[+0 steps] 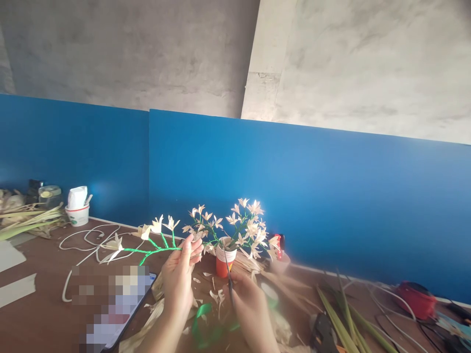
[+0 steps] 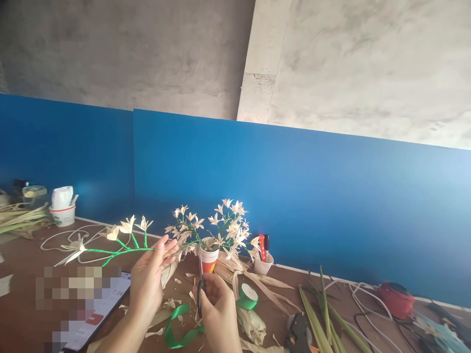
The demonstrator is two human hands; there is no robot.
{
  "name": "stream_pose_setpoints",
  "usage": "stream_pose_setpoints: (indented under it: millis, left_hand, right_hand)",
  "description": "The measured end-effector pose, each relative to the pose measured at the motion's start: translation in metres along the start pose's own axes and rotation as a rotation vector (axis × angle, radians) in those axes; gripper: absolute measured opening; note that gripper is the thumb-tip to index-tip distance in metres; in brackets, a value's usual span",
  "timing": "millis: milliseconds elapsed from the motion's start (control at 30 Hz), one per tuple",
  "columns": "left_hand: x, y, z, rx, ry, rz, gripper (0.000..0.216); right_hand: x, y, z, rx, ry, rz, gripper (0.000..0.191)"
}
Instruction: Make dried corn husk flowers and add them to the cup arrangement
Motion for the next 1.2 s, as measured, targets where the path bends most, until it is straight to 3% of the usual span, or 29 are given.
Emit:
stream_pose_setpoints:
  millis: [700, 900, 1200]
  left_hand:
    - [0.002, 0.000, 0.001, -0.005, -0.014, 0.001, 0.036]
    - [0.001, -0.001, 0.002, -0.004, -0.016, -0.004, 0.039]
    - [0.001, 0.000, 0.003, -0.002, -0.011, 0.006, 0.044]
  right_hand:
    - [-0.001, 0.002, -0.008, 0.008, 0.018, 0.025, 0.042]
    - [0.000, 0.003, -0.010, 0.008, 0.031, 0.037, 0.040]
    - [-0.004, -0.002, 0.001, -0.032, 0.003, -0.059, 0.024]
Point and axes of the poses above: each hand's wrist, its own x-axis towards the middle knuckle, its own y-axis out of the palm, z = x × y, the point moved 4 cm from there along x, towards the middle knuckle, and after that the axes turned 6 degrees about -y, right-handed, at the moved point
